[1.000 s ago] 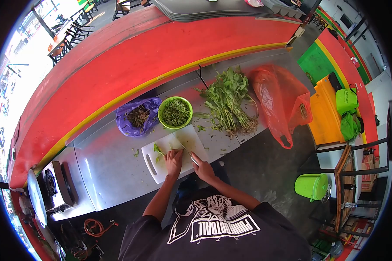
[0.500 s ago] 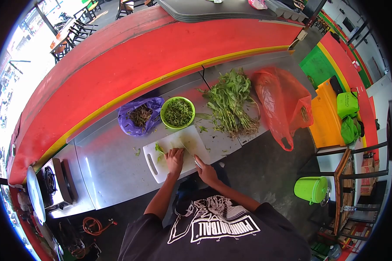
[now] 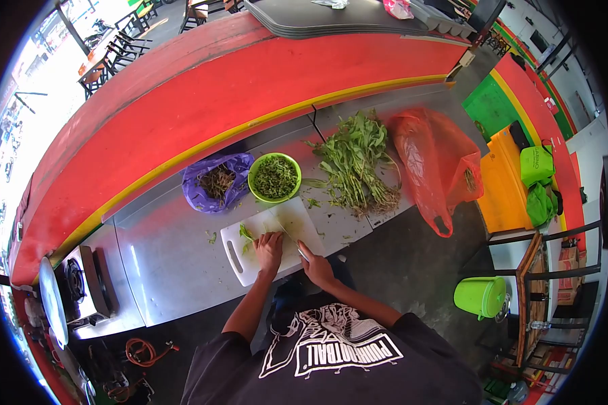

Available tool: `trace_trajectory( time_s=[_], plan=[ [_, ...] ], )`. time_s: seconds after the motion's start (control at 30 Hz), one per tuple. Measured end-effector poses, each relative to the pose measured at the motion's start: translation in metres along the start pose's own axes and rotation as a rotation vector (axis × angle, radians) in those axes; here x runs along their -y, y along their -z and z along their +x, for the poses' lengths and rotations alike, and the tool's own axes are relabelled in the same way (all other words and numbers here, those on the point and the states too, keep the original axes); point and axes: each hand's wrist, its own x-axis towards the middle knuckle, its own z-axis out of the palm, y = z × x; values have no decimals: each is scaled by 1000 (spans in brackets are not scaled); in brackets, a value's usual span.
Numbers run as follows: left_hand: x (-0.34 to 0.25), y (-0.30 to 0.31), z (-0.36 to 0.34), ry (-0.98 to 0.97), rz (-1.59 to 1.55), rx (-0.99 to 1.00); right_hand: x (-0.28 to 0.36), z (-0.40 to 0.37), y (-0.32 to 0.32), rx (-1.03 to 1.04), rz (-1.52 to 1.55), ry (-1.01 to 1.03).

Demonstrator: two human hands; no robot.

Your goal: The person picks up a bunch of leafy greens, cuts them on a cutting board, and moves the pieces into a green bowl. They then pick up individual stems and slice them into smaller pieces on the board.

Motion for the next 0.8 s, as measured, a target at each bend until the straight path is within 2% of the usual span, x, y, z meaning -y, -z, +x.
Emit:
trace_trajectory(
  time_s=[0.17, 0.4, 0.57, 0.73, 0.8],
  plan=[
    [4, -1, -1, -19, -1, 8, -5, -16, 11, 21, 11, 5],
    [3, 4, -6, -52, -7, 55, 5, 10, 5, 36, 79, -28],
    [-3, 4, -6, -7, 27, 32, 9, 18, -3, 33, 29, -31],
    [-1, -2, -6, 46, 22, 14, -4, -1, -6, -50, -1, 106],
    [-1, -3, -7, 53, 29, 10, -7, -9, -1, -13, 0, 68]
  ],
)
